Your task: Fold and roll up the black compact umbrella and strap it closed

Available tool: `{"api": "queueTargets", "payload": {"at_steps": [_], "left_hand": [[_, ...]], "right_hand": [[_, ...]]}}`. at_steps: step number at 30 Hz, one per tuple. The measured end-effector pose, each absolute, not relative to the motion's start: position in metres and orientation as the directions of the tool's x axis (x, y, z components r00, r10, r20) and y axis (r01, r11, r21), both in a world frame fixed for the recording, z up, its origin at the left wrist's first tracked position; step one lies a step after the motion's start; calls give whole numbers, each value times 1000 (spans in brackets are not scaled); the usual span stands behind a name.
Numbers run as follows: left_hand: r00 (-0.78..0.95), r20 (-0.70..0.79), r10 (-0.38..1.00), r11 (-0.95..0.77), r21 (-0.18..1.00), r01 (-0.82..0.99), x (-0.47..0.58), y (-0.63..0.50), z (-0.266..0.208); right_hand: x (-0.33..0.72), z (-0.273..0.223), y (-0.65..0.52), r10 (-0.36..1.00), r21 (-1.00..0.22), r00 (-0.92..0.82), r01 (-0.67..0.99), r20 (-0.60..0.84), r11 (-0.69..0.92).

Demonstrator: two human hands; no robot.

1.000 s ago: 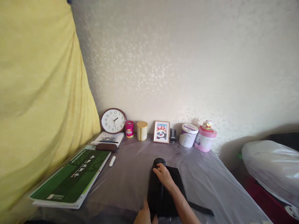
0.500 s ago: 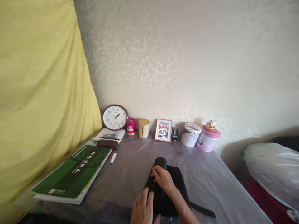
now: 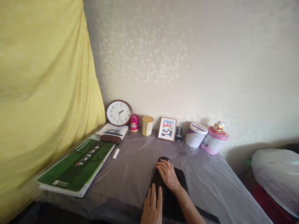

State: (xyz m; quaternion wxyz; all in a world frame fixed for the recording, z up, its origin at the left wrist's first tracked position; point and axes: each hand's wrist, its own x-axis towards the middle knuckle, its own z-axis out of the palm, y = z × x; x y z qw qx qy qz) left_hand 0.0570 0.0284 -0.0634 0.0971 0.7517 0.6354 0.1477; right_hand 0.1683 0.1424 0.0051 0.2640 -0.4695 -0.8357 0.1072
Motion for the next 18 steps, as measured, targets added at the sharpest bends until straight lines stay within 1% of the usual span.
{"api": "queueTargets", "payload": {"at_steps": [6, 9, 13, 16, 18], "left_hand": [[171, -106, 980, -117, 388, 914, 52, 28, -35], [207, -168, 964, -122, 412, 903, 49, 26, -22], [214, -164, 963, -119, 455, 883, 45, 21, -10], [252, -144, 957, -158, 466, 870, 43, 16, 0], [264, -133, 955, -174, 467, 867, 42, 14, 5]], "right_hand": [[171, -14, 179, 874, -439, -315, 770, 370, 463], [173, -15, 189, 893, -445, -252, 797, 372, 409], [190, -9, 188, 922, -449, -66, 858, 382, 248], [216, -5, 170, 915, -493, 127, 866, 382, 86], [236, -4, 152, 910, -525, 227, 851, 347, -12]]}}
